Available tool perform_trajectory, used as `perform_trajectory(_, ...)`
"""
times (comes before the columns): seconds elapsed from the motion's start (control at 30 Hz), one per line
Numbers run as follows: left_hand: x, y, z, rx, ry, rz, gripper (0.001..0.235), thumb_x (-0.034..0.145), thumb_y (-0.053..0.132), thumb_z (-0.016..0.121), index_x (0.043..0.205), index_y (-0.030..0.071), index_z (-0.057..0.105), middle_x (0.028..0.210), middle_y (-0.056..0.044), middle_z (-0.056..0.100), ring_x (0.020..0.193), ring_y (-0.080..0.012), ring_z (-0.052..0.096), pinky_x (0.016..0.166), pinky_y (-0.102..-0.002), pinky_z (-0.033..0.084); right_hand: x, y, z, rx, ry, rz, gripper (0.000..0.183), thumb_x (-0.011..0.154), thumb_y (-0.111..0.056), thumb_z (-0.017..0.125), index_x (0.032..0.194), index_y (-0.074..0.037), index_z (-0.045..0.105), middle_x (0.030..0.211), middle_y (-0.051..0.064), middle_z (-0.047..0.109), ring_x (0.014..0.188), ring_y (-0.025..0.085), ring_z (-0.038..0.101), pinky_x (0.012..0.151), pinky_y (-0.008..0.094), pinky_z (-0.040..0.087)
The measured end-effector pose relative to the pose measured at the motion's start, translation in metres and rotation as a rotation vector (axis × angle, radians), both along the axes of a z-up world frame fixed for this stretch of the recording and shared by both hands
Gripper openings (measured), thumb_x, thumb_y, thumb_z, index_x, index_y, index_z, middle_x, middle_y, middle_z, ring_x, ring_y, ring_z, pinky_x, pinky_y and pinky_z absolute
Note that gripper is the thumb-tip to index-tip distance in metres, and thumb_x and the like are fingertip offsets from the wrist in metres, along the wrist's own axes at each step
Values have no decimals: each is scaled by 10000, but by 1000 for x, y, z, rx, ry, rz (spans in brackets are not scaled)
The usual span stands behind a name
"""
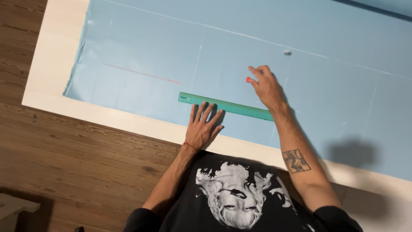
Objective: Marking lines on a large sheet of material using a ruler and chalk
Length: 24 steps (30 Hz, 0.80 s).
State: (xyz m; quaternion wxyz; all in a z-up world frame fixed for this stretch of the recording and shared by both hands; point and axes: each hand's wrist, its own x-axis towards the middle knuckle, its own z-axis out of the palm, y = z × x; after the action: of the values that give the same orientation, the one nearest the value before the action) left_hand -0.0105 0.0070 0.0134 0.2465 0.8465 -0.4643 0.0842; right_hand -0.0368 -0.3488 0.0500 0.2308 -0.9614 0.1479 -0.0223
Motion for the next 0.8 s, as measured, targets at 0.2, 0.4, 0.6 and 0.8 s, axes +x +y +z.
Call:
perform_trajectory(0.2, 15, 21, 13, 75, 45, -54, 715, 1121, 804, 557, 1668, 361, 684, 1746, -141, 608, 1720, -431, 429, 1435, -717, 177, -7, 6, -22, 53, 22, -68, 231, 1164, -251, 793, 1387, -192, 779, 1296, 27, 671, 1247, 343, 763, 1052, 496, 666)
perform_trajectory(0.4, 20, 22, 14, 118, 11, -60, 723, 1123, 831, 504, 1689, 407, 648, 1752, -110, 602, 1722, -403, 436, 1437, -744, 160, -18, 4, -9, 207, -56, -175, 223, 1063, -166, 912, 1139, -185, 704, 1066, 11, 651, 1002, 279, 778, 899, 432, 645)
perform_trajectory(0.6, 28, 16, 10, 108, -3, -64, 772, 1117, 855, 492, 1723, 394, 618, 1784, -119, 570, 1738, -414, 404, 1416, -787, 144, -95, 27, 4, 595, -364, -569, 267, 1135, -145, 919, 1352, -110, 768, 1152, 122, 853, 939, 172, 815, 737, 290, 687)
perform_trajectory(0.8, 29, 13, 11, 102, 11, -65, 789, 1099, 866, 519, 1716, 387, 629, 1764, -118, 592, 1732, -414, 416, 1416, -787, 151, -208, 55, -43, -49, -475, -420, 284, 1269, -347, 737, 1201, -71, 733, 1162, 96, 706, 1103, 354, 719, 960, 436, 632)
